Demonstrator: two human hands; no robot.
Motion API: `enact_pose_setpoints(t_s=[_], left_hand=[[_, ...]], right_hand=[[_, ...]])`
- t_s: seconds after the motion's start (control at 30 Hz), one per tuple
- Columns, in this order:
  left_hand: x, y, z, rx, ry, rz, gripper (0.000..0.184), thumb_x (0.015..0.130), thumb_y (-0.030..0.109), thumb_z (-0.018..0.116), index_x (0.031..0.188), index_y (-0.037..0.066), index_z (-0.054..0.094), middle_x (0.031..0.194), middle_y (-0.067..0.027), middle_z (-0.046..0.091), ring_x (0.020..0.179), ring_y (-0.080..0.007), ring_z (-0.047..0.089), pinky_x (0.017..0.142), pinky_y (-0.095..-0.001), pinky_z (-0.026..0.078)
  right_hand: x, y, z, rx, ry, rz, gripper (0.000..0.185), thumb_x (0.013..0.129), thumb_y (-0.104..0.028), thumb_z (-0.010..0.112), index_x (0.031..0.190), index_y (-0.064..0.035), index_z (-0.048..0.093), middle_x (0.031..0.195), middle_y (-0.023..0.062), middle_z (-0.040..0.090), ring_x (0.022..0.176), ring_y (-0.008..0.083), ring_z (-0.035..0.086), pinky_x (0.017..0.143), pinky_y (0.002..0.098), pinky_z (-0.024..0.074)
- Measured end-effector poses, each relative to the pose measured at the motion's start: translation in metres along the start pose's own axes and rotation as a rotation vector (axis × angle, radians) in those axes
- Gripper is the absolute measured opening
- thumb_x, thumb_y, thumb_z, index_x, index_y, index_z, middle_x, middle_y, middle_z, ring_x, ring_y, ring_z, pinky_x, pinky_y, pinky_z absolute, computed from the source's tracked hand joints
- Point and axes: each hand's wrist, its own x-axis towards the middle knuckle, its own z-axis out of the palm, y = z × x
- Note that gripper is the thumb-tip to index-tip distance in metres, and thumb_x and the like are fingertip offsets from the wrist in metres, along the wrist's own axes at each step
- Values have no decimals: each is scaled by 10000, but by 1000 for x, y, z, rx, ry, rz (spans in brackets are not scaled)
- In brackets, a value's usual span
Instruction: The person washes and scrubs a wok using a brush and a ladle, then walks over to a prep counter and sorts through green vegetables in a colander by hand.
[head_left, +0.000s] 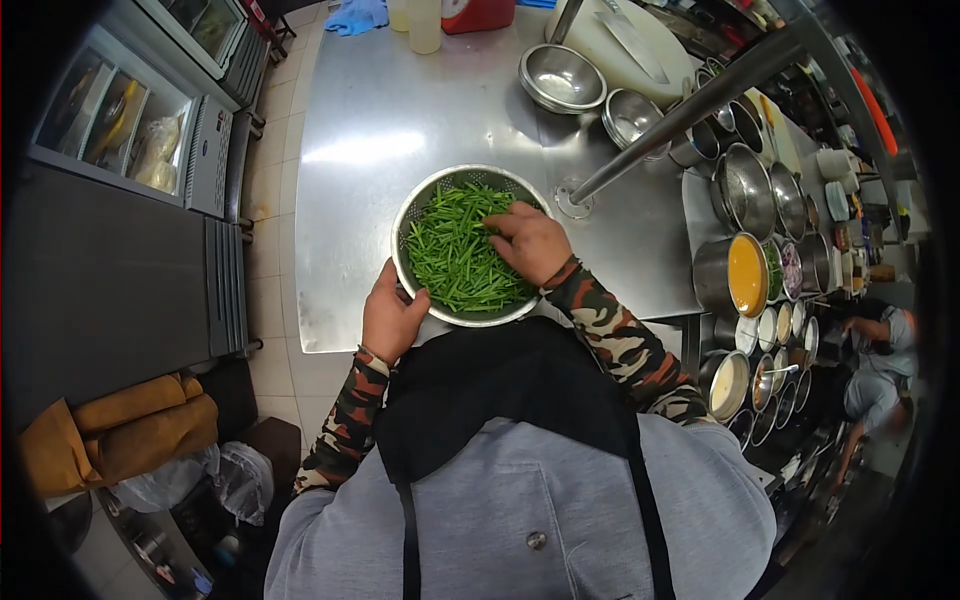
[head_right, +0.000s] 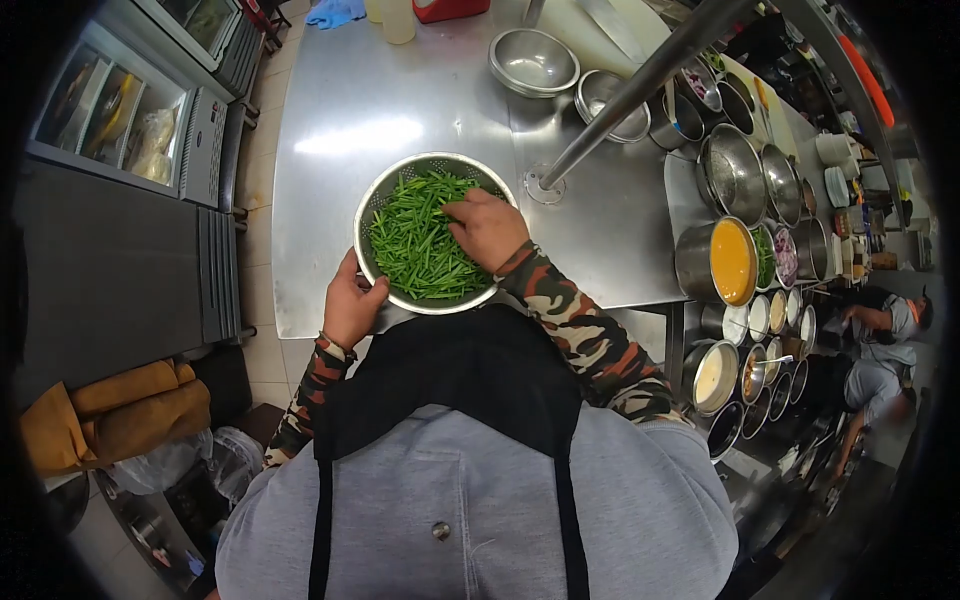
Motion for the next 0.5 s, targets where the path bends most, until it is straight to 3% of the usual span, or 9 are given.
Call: enact_pose_setpoints(t_s=[0.17, 0.23, 0.27, 0.33, 0.37, 0.43, 0.47, 0.5], left_hand=[[0, 2, -2, 30, -8, -43, 566, 830, 94, 635, 1353, -13, 445, 999, -111, 677, 728, -132, 634, 686, -275, 526], [-1, 1, -1, 11, -6, -33, 554, 831, 96, 634, 1340, -18, 450, 993, -114, 680, 742, -136, 645, 685, -276, 526], [-1, 1, 0, 5, 2, -38, 554, 831, 96, 634, 1340, -18, 450, 993, -114, 680, 742, -136, 645, 685, -276, 526], [0, 1, 1, 5, 20, -14, 550, 826, 95, 627, 1334, -23, 452, 992, -119, 683, 757, -135, 653, 689, -275, 526], [1, -1, 2, 4, 21, -11, 550, 826, 95, 627, 1334, -23, 452, 992, -119, 683, 757, -135, 653, 689, -275, 526], [3, -6, 2, 37, 27, 33, 550, 811, 91, 617, 1325, -26, 459, 998, -122, 685, 772, -146, 662, 700, -280, 528], [3, -6, 4, 40, 25, 34, 550, 811, 91, 617, 1325, -26, 459, 998, -122, 685, 772, -146, 662, 700, -280, 528], [3, -5, 6, 27, 74, 77, 504, 788, 104, 622, 1261, -15, 492, 944, -135, 682, 730, -202, 650, 681, -320, 520]], right_hand=[[2, -3, -12, 25, -132, 1, 191, 779, -140, 682, 963, -97, 706, 847, 86, 599, 806, 289, 626, 718, 393, 515], [1, -6, -31, 327, -287, 163, 253, 781, -122, 678, 1032, -89, 691, 869, 86, 601, 827, 275, 625, 736, 367, 518], [-1, -5, -33, 326, -296, 158, 253, 781, -122, 678, 1032, -89, 691, 869, 86, 601, 827, 275, 625, 736, 367, 518], [-4, -8, -36, -68, -264, 1, 494, 750, -147, 716, 1230, -111, 606, 1107, 137, 597, 1054, 311, 589, 871, 399, 501], [-7, -15, -34, -69, -262, -1, 494, 750, -147, 716, 1230, -111, 606, 1107, 137, 597, 1054, 311, 589, 871, 399, 501], [-10, -37, -25, -240, -339, -169, 805, 690, -212, 766, 1417, -155, 425, 1382, 203, 440, 1283, 397, 428, 1014, 499, 412], [-8, -41, -16, -238, -336, -167, 805, 690, -212, 766, 1417, -155, 425, 1382, 203, 440, 1283, 397, 428, 1014, 499, 412], [-6, -42, -4, -285, -387, -140, 909, 658, -246, 785, 1456, -172, 354, 1453, 216, 341, 1332, 434, 345, 1047, 538, 363]])
